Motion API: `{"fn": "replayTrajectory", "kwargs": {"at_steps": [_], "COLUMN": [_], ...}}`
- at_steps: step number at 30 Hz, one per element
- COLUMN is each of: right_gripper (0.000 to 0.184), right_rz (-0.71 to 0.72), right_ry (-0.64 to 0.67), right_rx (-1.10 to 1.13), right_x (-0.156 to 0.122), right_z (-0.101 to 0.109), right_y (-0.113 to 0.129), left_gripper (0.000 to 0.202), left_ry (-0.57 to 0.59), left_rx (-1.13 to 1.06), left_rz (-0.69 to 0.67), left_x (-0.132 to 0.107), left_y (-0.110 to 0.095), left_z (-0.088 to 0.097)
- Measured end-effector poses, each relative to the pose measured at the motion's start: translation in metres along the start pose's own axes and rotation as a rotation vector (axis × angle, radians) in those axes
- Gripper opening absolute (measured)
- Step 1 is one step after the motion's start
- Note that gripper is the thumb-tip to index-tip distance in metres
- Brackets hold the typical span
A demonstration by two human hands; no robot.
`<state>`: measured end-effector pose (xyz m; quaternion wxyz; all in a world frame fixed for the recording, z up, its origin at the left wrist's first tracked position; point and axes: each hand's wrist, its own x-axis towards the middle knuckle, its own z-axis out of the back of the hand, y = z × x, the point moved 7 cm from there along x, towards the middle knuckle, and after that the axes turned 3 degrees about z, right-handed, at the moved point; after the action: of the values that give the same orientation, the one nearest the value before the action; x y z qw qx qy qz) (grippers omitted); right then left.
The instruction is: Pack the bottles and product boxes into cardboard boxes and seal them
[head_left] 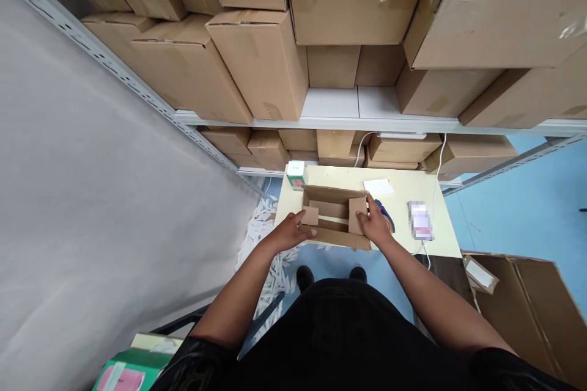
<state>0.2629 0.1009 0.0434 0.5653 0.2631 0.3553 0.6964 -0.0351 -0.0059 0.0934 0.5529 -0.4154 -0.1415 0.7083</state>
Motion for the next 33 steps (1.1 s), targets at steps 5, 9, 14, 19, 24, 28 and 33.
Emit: {"fn": "replayTrajectory", "kwargs": {"at_steps": [5, 9, 14, 19, 24, 28, 33], "right_gripper": [0.075, 0.073, 0.075, 0.075, 0.088, 0.093, 0.093], "right_rz": [-0.135, -0.173, -0.242, -0.225, -0.134, -0.123, -0.101], "right_ry": [0.024, -0.012, 0.038, 0.027, 0.032, 0.026, 0.043], "right_rx": [0.096, 0.119, 0.209, 0.385, 0.197, 0.111, 0.106], "right_x": [0.0, -0.003, 0.002, -0.022, -0.045, -0.044, -0.042], "right_z": [-0.016, -0.027, -0.028, -0.018, -0.027, -0.038, -0.04], "right_y": [-0.03, -0.045, -0.051, -0.055, -0.043, -0.039, -0.044], "left_gripper": [0.11, 0.094, 0.047, 0.045, 0.046, 0.074, 0.079], "left_ry": [0.103, 0.001, -0.152, -0.308, -0.378, -0.504, -0.343], "left_rx": [0.026, 0.182, 0.262, 0.367, 0.365, 0.269, 0.261], "left_rz": [-0.168, -0.251, -0.303, -0.05, 0.077, -0.156, -0.417], "left_x": [-0.003, 0.0, 0.01, 0.038, 0.06, 0.057, 0.045], "left_y": [0.002, 0.007, 0.009, 0.007, 0.002, -0.009, -0.02], "left_z": [-0.01, -0.016, -0.016, -0.013, -0.014, -0.008, -0.022]}}
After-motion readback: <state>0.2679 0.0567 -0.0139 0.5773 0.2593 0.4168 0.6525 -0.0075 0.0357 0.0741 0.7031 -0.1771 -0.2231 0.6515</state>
